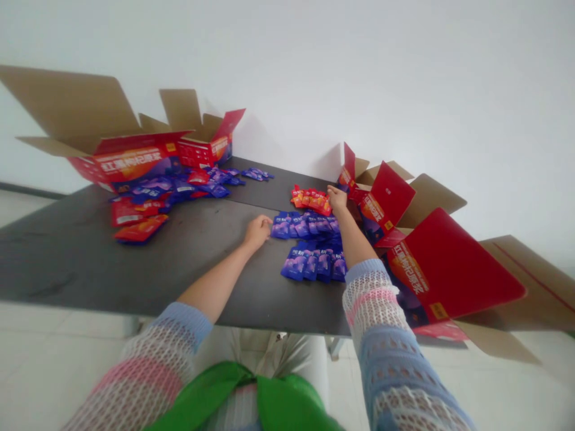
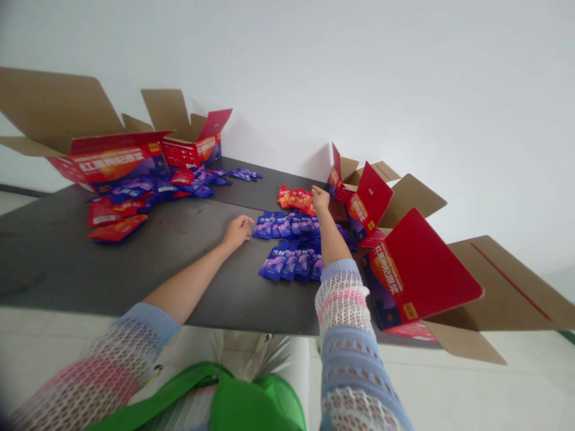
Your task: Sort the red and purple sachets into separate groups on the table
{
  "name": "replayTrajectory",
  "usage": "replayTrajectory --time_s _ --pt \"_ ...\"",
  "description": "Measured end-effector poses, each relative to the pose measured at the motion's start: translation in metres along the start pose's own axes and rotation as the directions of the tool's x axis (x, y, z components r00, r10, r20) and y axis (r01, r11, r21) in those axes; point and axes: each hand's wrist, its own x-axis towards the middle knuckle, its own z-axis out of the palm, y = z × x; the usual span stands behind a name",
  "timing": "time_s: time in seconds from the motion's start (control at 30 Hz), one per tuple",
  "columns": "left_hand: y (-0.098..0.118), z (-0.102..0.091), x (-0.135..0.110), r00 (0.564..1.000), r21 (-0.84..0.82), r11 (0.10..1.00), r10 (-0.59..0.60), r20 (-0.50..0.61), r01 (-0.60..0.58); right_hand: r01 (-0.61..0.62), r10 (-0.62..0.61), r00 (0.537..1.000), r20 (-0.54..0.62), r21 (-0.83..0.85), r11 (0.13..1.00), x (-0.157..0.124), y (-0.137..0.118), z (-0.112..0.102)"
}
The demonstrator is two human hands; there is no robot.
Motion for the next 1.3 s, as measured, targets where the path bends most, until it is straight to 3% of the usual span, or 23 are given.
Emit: replayTrajectory --time_s 0.1,0.23,0.3,0.37,0.43,0.5,0.67,0.73,0.8,0.87,0.9,1.0,1.1,1.2,1.3 --pt "0.005 0.002 -0.002 1.000 -0.015 1.000 -0.025 0.004 0.025 -0.159 0.159 0.987 0.014 0.118 0.980 -0.001 -0.021 -0.008" --pt "0.013 -0.002 -0.004 0.997 0.019 0.999 -0.050 -0.064 0.051 -0.165 0.165 0.986 0.022 0.258 0.952 -0.025 -0.043 -0.019" --pt "0.016 -0.009 -0.005 0.985 0.062 0.997 -0.028 -0.173 0.039 -0.157 0.152 0.988 0.041 0.320 0.934 -0.044 -0.049 -0.022" --pt "0.018 -0.019 -0.007 0.937 0.151 0.988 0.033 -0.349 0.021 -0.144 0.137 0.990 0.044 0.328 0.934 -0.065 -0.054 -0.024" --pt "0.020 -0.029 -0.009 0.866 0.230 0.971 0.058 -0.497 0.067 -0.089 0.084 0.996 0.031 0.289 0.953 -0.086 -0.061 -0.025" --pt "0.022 -0.039 -0.012 0.830 0.252 0.956 0.017 -0.558 0.150 -0.002 -0.004 1.000 0.025 0.219 0.976 -0.107 -0.070 -0.026" --pt "0.018 -0.072 -0.022 0.846 0.326 0.923 0.002 -0.534 0.204 0.229 -0.217 0.961 0.172 -0.052 0.972 -0.159 -0.095 -0.025" --pt "0.015 -0.099 -0.029 0.870 0.488 0.846 0.063 -0.490 0.213 0.373 -0.328 0.915 0.234 -0.183 0.910 -0.180 -0.101 -0.027" --pt "0.010 -0.134 -0.037 0.886 0.668 0.718 0.161 -0.435 0.197 0.545 -0.472 0.829 0.300 -0.242 0.803 -0.199 -0.104 -0.033" --pt "0.004 -0.171 -0.047 0.871 0.773 0.597 0.240 -0.428 0.216 0.674 -0.601 0.734 0.317 -0.229 0.702 -0.213 -0.106 -0.043" --pt "0.000 -0.187 -0.052 0.860 0.797 0.549 0.254 -0.444 0.250 0.703 -0.641 0.708 0.295 -0.221 0.676 -0.218 -0.107 -0.049" --pt "-0.012 -0.221 -0.065 0.817 0.798 0.456 0.223 -0.531 0.394 0.676 -0.657 0.736 0.163 -0.223 0.702 -0.225 -0.109 -0.064" --pt "-0.022 -0.231 -0.072 0.734 0.716 0.455 0.177 -0.655 0.529 0.625 -0.622 0.778 0.091 -0.214 0.750 -0.227 -0.110 -0.065" --pt "-0.028 -0.226 -0.073 0.659 0.625 0.482 0.123 -0.742 0.614 0.627 -0.616 0.778 0.123 -0.197 0.753 -0.230 -0.108 -0.053" --pt "-0.030 -0.222 -0.074 0.636 0.599 0.489 0.111 -0.764 0.634 0.654 -0.627 0.756 0.188 -0.188 0.733 -0.238 -0.105 -0.039"
